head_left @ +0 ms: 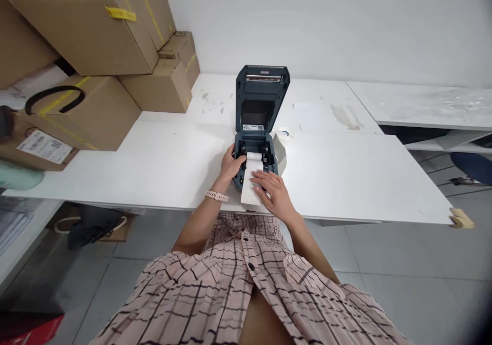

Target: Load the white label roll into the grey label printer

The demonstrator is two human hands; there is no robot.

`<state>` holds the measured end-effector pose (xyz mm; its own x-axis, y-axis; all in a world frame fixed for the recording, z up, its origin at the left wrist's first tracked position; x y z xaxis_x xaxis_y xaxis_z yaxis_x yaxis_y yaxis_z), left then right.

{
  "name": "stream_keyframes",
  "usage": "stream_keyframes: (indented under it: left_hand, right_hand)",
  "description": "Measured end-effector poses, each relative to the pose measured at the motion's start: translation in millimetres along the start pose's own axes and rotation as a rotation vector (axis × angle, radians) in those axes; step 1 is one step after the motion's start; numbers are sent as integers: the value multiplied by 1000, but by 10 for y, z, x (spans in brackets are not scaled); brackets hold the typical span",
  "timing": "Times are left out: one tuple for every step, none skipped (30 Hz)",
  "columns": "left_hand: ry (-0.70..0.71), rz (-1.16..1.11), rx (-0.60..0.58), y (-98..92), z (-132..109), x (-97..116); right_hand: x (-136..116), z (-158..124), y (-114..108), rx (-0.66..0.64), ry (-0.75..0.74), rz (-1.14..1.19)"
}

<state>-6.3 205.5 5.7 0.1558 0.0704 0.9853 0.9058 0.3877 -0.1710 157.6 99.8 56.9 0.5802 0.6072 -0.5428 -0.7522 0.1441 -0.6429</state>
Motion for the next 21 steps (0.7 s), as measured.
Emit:
stream_keyframes:
  left_hand:
    - [-1,0,0,-2,1,-2]
    - [-2,2,2,-7,2,-5]
    - [-4,4,-1,-9,2,-9]
    - [-10,3,-6,-9,1,-16]
    - [-16,2,-10,-9,1,-24]
    - [-21,0,-14,-9,2,-31]
    - [-23,-2,-18,-8,4,-38]
    - [-23,-2,-21,-6,6,-43]
    - [-20,-4,-22,-5,9,-47]
    - [-15,-5,-20,-5,12,-47]
    - [-9,-9,-21,-2,12,-44]
    - [-5,-17,-20,-1,11,-37]
    - [-2,-25,-21,1,7,-26]
    - [0,-31,-23,2,0,-12]
    - [-4,-36,-25,2,-8,2]
    - [-12,-41,-26,1,-16,13]
    - [-25,-46,-25,-3,-24,22]
    - [-36,-51,-26,-6,-31,29]
    - [-47,-56,-28,-8,-36,34]
    - [-56,-62,-31,-8,-40,37]
    - [-61,-68,-35,-7,-43,40]
  right_hand:
    - [10,4,-17,-16,0,9]
    - [17,3,-30,-45,-6,15]
    - [16,-5,-35,-85,-22,19]
    - [7,-21,-35,-132,-49,19]
    - [-11,-45,-28,-182,-86,14]
    - [-33,-74,-15,-228,-131,3]
    - [-51,-103,0,-261,-174,-18]
    - [-60,-124,14,-273,-205,-49]
    - [-58,-136,27,-265,-219,-87]
    - [-46,-139,38,-239,-219,-126]
    - [-31,-135,45,-203,-208,-160]
    - [-15,-130,48,-161,-193,-184]
    - [-2,-125,47,-120,-178,-195]
    - [6,-121,41,-84,-167,-193]
    - [12,-119,33,-59,-160,-179]
    - [17,-118,21,-42,-157,-159]
    - [20,-117,6,-33,-157,-135]
    - [23,-116,-13,-29,-160,-112]
    - [24,-115,-32,-29,-164,-89]
    - [27,-114,-51,-31,-168,-69]
    - [30,-112,-69,-33,-169,-51]
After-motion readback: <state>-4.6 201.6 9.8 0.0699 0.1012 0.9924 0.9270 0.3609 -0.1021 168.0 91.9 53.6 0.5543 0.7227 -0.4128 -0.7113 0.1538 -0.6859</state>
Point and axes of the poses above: each hand's wrist, its own z-axis towards the middle knuckle, its own y-axis out of the palm, x = y × z, the point moved 9 cm from there along z, towards the middle knuckle, and after that the axes turned 13 degrees about x, right-handed, at the moved point
